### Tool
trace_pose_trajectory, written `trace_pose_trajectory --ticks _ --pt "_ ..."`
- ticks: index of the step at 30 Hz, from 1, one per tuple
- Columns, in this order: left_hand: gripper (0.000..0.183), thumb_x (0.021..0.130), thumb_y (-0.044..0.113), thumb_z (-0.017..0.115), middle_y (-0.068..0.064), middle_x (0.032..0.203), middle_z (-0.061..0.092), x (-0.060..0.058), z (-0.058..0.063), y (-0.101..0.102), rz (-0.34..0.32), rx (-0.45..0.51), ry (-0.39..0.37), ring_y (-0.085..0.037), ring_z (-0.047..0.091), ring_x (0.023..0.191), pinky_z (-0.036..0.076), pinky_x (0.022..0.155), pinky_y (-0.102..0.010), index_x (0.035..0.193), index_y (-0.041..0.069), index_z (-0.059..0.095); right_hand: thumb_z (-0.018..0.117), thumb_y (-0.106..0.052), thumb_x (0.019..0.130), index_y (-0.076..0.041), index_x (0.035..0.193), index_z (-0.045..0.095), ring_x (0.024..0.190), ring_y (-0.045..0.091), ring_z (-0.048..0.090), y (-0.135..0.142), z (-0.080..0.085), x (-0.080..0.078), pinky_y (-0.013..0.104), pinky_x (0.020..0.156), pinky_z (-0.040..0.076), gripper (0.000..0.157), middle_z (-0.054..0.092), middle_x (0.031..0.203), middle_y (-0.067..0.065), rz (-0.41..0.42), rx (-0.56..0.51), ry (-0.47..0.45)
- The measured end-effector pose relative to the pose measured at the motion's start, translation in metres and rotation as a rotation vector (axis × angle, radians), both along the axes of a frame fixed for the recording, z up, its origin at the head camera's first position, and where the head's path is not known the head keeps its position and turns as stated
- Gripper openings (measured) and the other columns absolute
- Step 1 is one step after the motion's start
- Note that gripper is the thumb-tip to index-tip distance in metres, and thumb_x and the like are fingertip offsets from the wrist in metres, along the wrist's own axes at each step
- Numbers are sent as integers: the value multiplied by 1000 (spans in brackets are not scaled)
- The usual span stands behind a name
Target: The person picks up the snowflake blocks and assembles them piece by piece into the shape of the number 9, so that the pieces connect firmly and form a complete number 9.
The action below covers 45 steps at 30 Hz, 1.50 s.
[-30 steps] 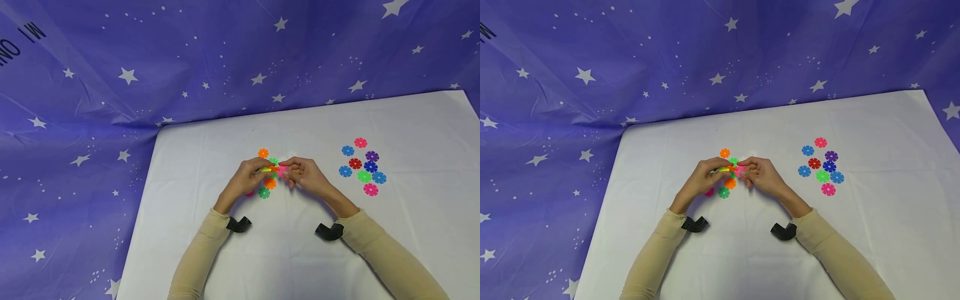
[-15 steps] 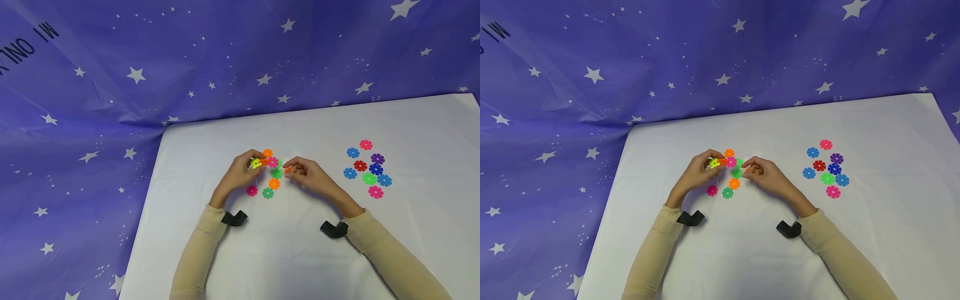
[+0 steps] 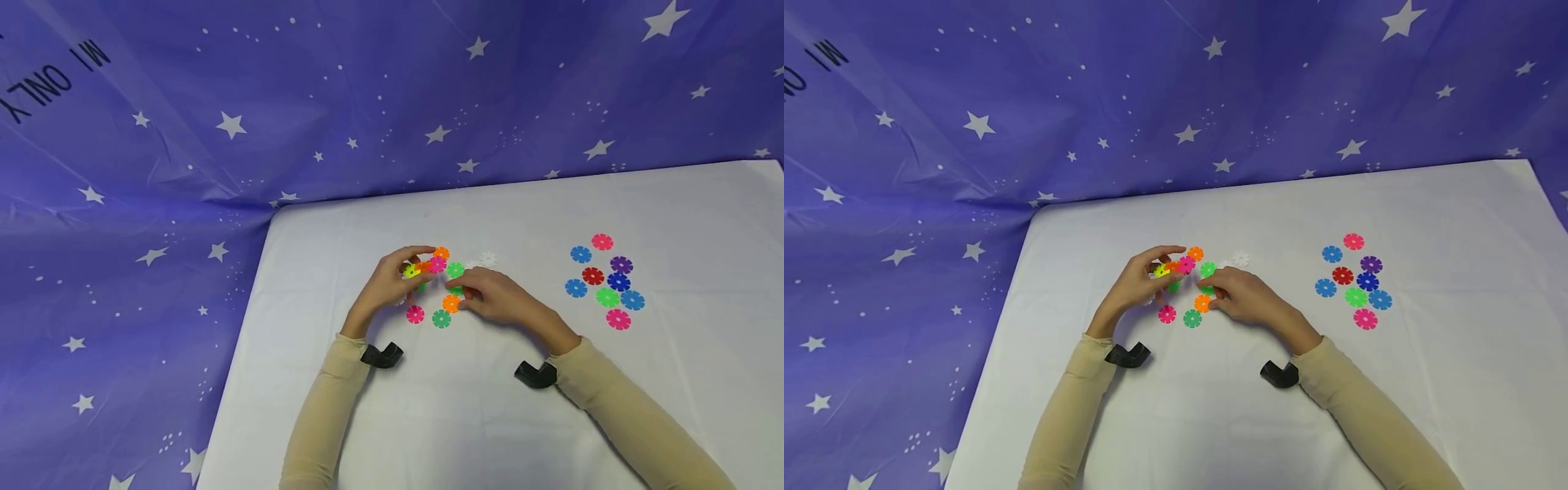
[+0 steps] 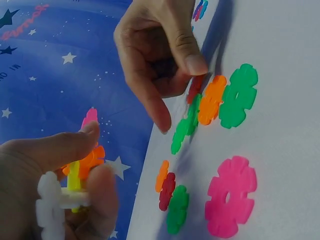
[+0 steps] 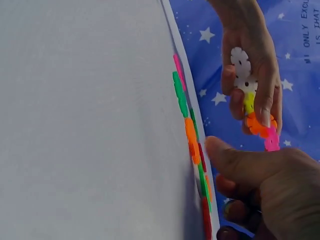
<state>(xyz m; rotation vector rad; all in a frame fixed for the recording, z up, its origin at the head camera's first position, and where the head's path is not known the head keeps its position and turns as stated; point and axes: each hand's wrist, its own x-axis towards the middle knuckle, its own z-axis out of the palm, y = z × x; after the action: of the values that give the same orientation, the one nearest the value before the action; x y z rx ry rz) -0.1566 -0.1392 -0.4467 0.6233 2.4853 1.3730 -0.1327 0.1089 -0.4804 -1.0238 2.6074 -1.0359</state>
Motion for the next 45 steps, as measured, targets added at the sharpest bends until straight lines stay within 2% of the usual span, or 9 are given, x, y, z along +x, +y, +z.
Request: trace_pose_trajectory --ticks 4,9,13,17,20,24,29,37,45 --pt "44 89 25 73 -7 108 61 1 2 2 -10 -11 40 -14 58 48 53 59 -28 130 14 63 80 -21 82 -13 115 71 75 9 47 -3 2 0 28 69 41 35 54 79 -5 5 49 46" --pt "39 89 26 74 -5 101 61 2 3 4 -35 -7 40 -15 55 43 51 49 -29 125 16 66 81 -24 81 -15 105 72 80 10 50 -6 2 2 31 74 46 27 62 91 -4 18 89 80" --pt "39 87 26 75 -3 100 61 2 3 7 -36 -36 84 -12 56 60 51 61 -25 124 16 66 81 -24 81 -14 101 67 81 12 50 -3 2 2 32 75 46 26 60 92 -3 -38 97 67" --pt "39 87 24 76 -4 100 60 2 3 9 -36 -68 148 -14 58 75 51 70 -23 122 12 67 79 -25 83 -13 97 61 72 12 49 4 2 3 29 67 42 25 56 80 -4 -157 108 36" --pt "37 88 21 75 -5 102 60 2 3 12 -42 -84 199 -16 61 85 52 77 -26 121 8 67 77 -20 85 -12 96 58 64 11 48 9 3 2 28 61 41 23 57 73 -3 -240 46 51" --pt "36 88 19 74 -6 105 65 4 3 16 -49 -100 243 -16 60 96 50 89 -30 121 5 66 74 -8 86 -9 101 58 62 10 49 14 4 3 25 58 43 22 62 76 0 -274 -119 131" --pt "38 88 20 74 -8 112 69 7 3 21 -53 -111 230 -17 63 102 49 95 -32 122 4 66 73 -2 85 -9 104 58 62 8 50 14 5 4 21 55 42 25 67 84 1 -266 -225 211" --pt "38 88 21 74 -8 119 69 10 5 22 -47 -127 189 -18 64 109 48 100 -34 123 6 66 75 1 81 -8 104 60 61 7 48 10 12 6 22 54 41 29 68 85 1 -265 -212 298" --pt "39 89 17 73 -10 121 68 12 6 22 -40 -109 169 -15 63 89 50 96 -34 125 5 65 76 2 80 -5 106 60 59 6 43 6 11 7 19 52 40 31 63 78 1 -223 -252 310"
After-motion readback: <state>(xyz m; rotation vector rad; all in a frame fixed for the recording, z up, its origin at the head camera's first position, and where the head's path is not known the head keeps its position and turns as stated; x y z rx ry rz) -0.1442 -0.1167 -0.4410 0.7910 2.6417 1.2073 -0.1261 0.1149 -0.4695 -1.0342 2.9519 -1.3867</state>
